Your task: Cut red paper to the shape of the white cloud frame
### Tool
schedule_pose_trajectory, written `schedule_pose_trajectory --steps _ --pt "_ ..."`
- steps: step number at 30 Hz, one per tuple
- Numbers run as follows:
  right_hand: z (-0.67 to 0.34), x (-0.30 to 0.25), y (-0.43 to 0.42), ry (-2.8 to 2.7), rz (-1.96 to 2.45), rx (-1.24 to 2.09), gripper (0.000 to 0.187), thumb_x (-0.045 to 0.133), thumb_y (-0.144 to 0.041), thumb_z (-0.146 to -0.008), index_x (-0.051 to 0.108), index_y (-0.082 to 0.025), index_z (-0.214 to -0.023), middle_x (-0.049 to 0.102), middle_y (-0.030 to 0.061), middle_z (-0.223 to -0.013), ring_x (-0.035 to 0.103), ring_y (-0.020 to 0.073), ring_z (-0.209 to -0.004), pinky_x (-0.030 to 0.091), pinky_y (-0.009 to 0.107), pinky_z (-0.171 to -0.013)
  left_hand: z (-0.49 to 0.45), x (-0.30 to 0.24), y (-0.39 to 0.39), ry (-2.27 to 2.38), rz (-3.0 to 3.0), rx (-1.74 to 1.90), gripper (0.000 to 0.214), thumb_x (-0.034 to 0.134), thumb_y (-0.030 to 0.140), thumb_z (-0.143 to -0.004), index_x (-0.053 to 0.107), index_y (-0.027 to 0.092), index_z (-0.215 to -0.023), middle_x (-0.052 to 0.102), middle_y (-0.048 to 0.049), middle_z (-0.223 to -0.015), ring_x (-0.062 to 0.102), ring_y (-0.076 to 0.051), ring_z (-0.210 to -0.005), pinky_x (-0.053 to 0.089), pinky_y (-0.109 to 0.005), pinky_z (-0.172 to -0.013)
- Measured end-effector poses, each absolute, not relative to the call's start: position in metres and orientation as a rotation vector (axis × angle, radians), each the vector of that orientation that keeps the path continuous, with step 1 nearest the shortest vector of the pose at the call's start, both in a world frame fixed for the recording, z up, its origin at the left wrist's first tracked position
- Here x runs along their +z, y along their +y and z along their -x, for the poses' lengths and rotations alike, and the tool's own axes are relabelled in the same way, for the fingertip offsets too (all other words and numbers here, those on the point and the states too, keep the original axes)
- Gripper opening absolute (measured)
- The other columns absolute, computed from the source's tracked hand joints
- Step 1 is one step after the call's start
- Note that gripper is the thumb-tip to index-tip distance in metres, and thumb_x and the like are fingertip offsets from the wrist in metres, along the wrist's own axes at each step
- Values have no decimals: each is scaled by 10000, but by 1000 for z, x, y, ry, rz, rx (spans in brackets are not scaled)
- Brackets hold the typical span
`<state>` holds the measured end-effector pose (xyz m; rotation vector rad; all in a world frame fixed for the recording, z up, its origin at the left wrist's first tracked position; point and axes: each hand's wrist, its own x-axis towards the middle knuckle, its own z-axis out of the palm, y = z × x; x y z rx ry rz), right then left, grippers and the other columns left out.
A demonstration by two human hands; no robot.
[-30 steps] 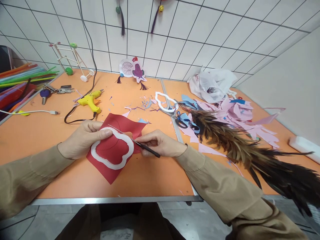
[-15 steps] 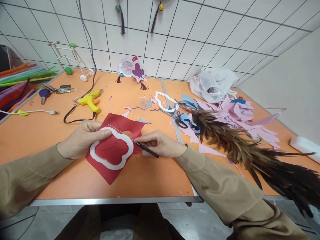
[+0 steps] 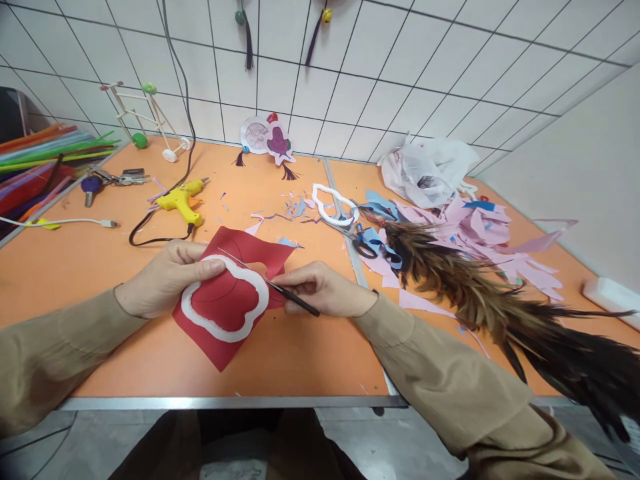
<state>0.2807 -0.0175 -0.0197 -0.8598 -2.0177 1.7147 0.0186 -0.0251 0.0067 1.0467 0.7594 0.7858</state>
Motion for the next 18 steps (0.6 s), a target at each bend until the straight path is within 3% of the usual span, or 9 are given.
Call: schedule_pose_trajectory --steps 5,11,18 --pt "-284 -21 -16 -2012 840 1706 496 698 -441 -794 689 -99 -1153 530 24 -721 402 83 -590 375 206 -485 -16 3 -25 764 -1060 731 191 729 311 -789 781 131 -825 774 -117 -856 710 -212 -766 555 -301 -718" --pt "-287 -19 -14 -2010 792 1797 547 710 -481 -781 681 -77 -1148 432 -30 -620 348 61 -523 326 203 -455 -15 1 -24 791 -1099 701 221 726 341 -791 768 125 -773 772 -112 -802 712 -209 -735 542 -257 -632" --pt "-293 -20 -10 -2019 716 1828 551 708 -456 -800 660 -68 -1188 434 -37 -598 346 57 -518 323 203 -464 -16 5 -25 777 -1085 652 227 734 337 -782 779 116 -810 774 -112 -787 701 -185 -670 543 -249 -615"
